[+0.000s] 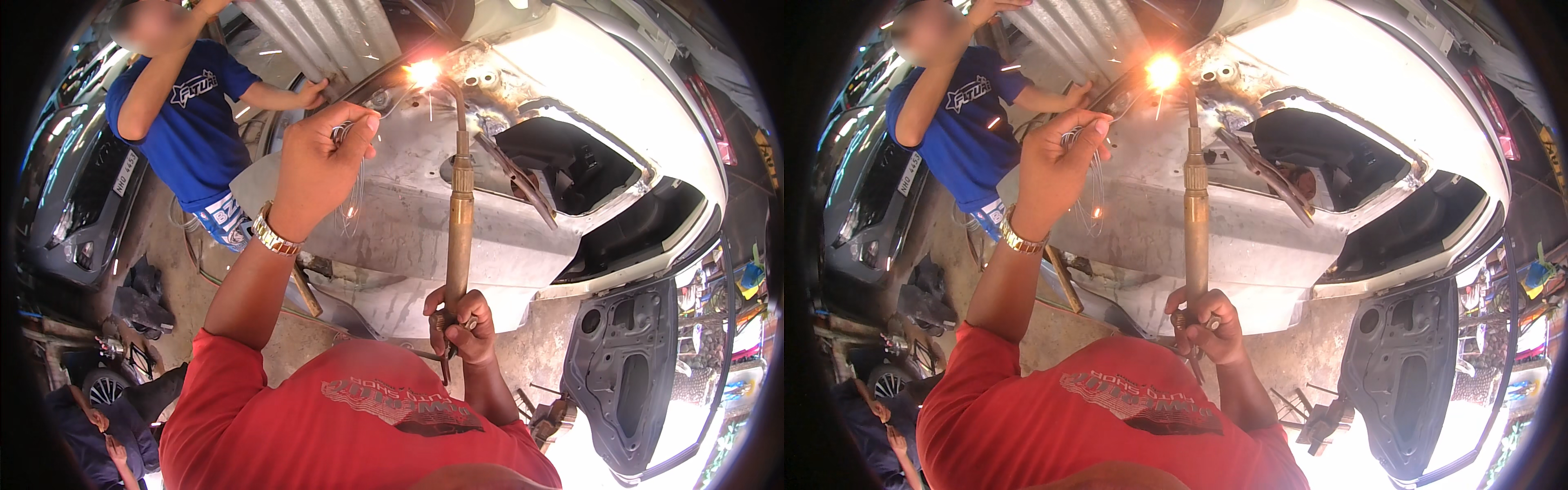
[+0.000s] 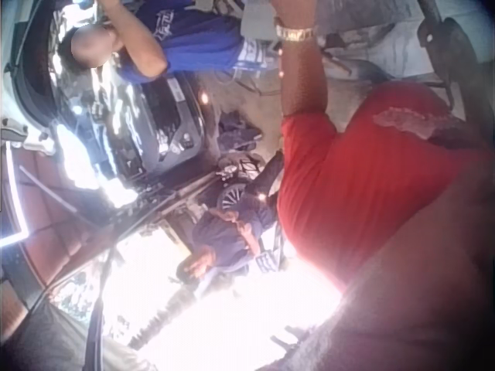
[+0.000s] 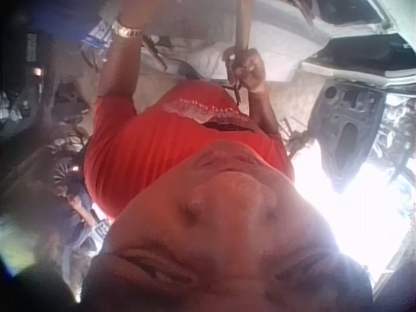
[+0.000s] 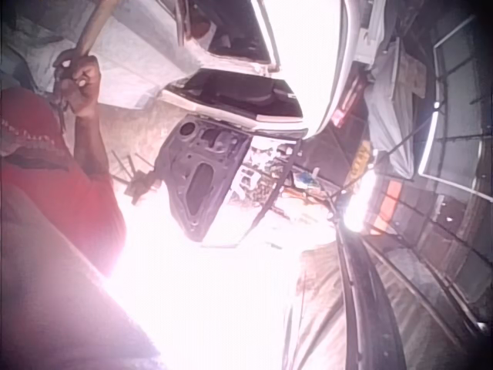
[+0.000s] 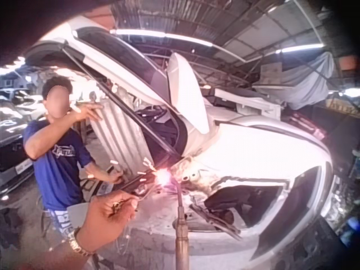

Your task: The person welds a metal sheet onto the inner frame of a car door using a welding torch and filler wire. Another person assists by holding the metal sheet in place while the welder moves the torch along the seam.

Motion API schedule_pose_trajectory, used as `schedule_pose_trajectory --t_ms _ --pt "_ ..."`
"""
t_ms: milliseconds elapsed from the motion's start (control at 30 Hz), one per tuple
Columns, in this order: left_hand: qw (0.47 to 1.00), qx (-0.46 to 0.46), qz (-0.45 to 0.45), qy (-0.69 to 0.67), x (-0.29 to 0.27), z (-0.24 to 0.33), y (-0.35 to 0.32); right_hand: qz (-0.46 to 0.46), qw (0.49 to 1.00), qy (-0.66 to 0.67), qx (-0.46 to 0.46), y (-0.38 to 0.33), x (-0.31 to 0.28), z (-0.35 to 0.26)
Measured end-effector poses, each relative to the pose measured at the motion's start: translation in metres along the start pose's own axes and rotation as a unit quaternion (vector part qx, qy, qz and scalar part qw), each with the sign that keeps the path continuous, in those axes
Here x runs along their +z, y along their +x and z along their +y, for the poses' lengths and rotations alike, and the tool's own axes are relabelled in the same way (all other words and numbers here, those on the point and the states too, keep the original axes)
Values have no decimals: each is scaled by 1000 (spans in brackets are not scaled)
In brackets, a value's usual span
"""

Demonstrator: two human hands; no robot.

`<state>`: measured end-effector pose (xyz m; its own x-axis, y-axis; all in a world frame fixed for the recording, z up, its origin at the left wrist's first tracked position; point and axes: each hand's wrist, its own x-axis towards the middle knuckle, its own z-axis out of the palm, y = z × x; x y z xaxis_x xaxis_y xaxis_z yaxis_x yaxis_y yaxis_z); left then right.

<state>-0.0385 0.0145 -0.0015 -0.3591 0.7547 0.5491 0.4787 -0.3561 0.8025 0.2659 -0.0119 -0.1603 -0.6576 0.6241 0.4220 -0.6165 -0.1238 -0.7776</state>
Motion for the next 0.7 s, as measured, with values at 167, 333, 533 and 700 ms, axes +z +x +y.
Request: schedule_pose_trajectory --t_ms 167,333,533,700 --pt "1000 -9 4 -1 1 -1 0 -1 1000 -3 3 -1 -2 1" --pt "1000 3 5 1 2 -7 1 -3 1000 -7 2 -3 -2 2" --pt "1000 3 10 -11 4 -6 0 4 1000 -11 7 -2 -1 2" --pt "1000 -8 6 -2 4 -4 1 9 1000 -15 3 -3 -1 1"
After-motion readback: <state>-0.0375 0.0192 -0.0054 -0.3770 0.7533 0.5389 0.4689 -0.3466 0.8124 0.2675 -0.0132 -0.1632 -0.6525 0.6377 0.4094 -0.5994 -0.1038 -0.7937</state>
